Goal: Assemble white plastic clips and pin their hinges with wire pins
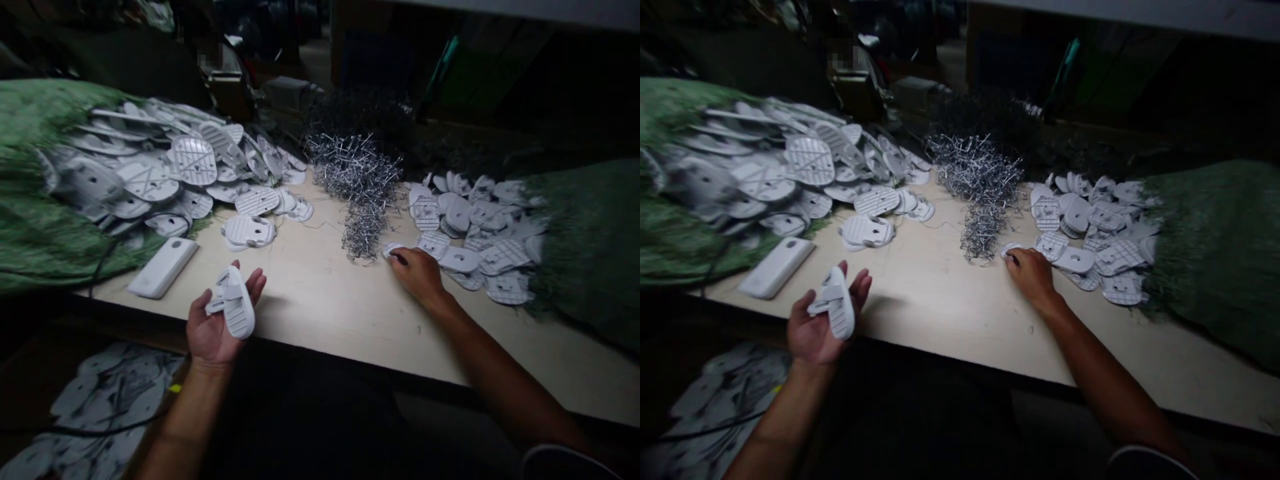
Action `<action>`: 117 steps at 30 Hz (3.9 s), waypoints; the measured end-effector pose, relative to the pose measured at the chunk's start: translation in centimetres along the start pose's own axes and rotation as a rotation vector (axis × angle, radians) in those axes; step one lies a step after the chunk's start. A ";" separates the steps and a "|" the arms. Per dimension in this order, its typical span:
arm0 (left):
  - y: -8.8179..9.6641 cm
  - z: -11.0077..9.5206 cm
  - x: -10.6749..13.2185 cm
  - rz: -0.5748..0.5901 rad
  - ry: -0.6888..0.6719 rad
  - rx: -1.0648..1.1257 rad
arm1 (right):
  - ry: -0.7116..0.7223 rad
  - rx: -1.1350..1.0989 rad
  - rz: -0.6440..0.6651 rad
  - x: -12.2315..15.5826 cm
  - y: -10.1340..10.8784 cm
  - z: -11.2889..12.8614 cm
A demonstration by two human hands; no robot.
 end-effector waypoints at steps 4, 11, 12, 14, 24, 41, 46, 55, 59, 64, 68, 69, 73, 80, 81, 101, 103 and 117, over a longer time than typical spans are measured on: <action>0.2 0.0 1.9 -0.037 -0.066 0.016 | -0.159 -0.292 0.018 1.7 3.8 -1.2; -1.1 1.7 3.0 -0.002 -0.081 -0.058 | -0.586 -1.095 0.433 5.0 -0.4 4.1; -1.3 2.0 2.8 0.008 -0.065 -0.073 | -0.600 -1.148 0.483 5.1 -1.8 5.5; -1.5 2.7 2.5 0.027 -0.027 -0.093 | -0.585 -1.218 0.521 4.6 -4.3 8.2; -0.3 2.5 3.6 -0.013 0.087 -0.138 | -0.053 -0.555 0.220 -2.2 -6.1 13.5; 0.5 0.2 3.7 -0.055 -0.049 -0.213 | 0.367 -0.114 0.350 0.6 -7.7 19.1; -0.9 1.0 3.0 -0.086 -0.144 -0.317 | 0.219 -0.375 0.478 0.0 -7.0 19.1; -2.3 1.5 2.4 -0.196 -0.324 -0.451 | -0.088 -1.338 0.847 3.6 -4.6 24.5; -2.7 1.8 2.4 -0.197 -0.361 -0.510 | -0.126 -1.382 0.843 4.2 -5.3 24.8; -3.0 2.0 2.3 -0.173 -0.402 -0.560 | -0.152 -1.410 0.794 4.2 -5.2 24.4; -2.9 2.1 2.0 -0.171 -0.409 -0.560 | -0.140 -1.404 0.755 4.4 -5.1 24.3; -2.9 2.1 2.0 -0.169 -0.408 -0.559 | -0.139 -1.403 0.755 4.4 -5.1 24.3; -3.1 2.2 1.9 -0.149 -0.425 -0.577 | -0.122 -1.389 0.739 4.5 -5.1 24.3; -2.7 2.3 1.7 -0.178 -0.432 -0.594 | -0.063 -1.326 0.719 4.6 -4.7 24.3; -2.6 2.4 1.7 -0.179 -0.433 -0.604 | -0.055 -1.319 0.722 4.6 -4.8 24.3; -4.8 3.6 2.7 -0.180 -0.522 -0.705 | 0.261 -1.015 0.459 6.0 -5.0 24.8; -5.1 3.6 2.9 -0.205 -0.550 -0.724 | 0.254 -1.010 0.472 6.0 -4.8 24.7; -5.3 2.9 2.5 -0.261 -0.586 -0.830 | 0.276 -1.005 0.518 4.5 -4.9 25.4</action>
Point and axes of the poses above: each hand's wrist, its own x-axis away from the middle knuckle, its own y-axis out of the back of the hand, z = x × y, the point moved 5 cm from there along -x, towards the middle knuckle, and after that the axes turned 5 degrees about x, right-handed, at the moved point
